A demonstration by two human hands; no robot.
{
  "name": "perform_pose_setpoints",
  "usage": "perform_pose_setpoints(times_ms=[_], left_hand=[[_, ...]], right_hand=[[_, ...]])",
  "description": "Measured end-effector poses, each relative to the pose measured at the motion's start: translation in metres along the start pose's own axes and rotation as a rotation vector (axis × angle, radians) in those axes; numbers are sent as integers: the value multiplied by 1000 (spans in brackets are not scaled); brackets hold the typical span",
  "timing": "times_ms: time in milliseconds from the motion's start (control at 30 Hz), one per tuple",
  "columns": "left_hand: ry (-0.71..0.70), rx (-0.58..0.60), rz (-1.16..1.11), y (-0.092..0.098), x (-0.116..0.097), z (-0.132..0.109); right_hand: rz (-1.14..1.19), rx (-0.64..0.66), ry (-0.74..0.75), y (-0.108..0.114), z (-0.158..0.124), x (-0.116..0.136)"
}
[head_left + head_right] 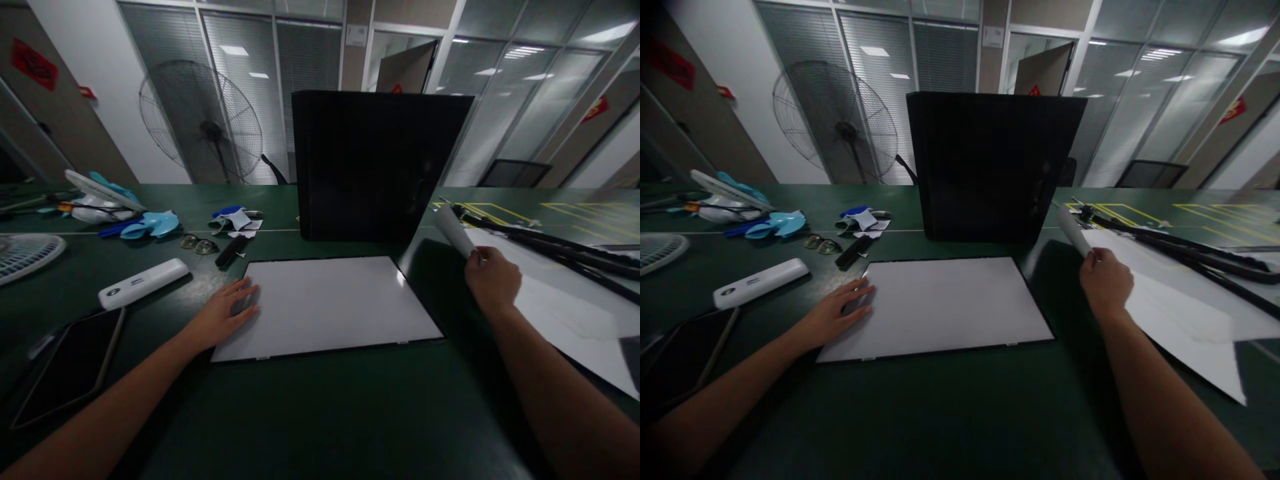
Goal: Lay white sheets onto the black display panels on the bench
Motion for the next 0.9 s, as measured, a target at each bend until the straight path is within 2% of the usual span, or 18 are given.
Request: perform_pose_setpoints(times_ms=[100, 167, 233, 333, 400, 467, 567, 667, 733, 800, 900], left_hand=[[-12, 2, -6, 0, 0, 0], [-2, 12, -15, 1, 0, -1], [10, 18, -26, 1, -1, -1], [29, -3, -48, 2, -2, -1], [56, -24, -63, 4, -4, -2], [85, -37, -71, 5, -5, -3], [89, -37, -65, 6, -7, -3], [84, -26, -44, 5, -9, -3], [97, -23, -34, 5, -9, -2], [115, -25, -36, 5, -10, -1], [153, -28, -49, 6, -11, 0]], right_hand=[[74, -117, 141, 17, -10, 21], [136, -112, 355, 24, -22, 40], [204, -25, 671, 28, -43, 64], [294, 156, 1156, 34, -88, 102], [338, 236, 1387, 41, -123, 125], [368, 278, 1544, 52, -156, 145], [400, 310, 1667, 74, -196, 164], [520, 435, 1715, 95, -219, 170], [621, 530, 1761, 102, -223, 169], [661, 564, 1787, 103, -220, 168], [593, 605, 1663, 92, -204, 167]])
Point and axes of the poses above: each hand's wrist, its own z-axis towards the middle knuckle, its own y-axis out of the back of the hand, x = y × z, the point moved 3 cm from there along z, towards the middle knuckle, and after that the axes turned 3 degrees about -z, right-handed, at the moved point
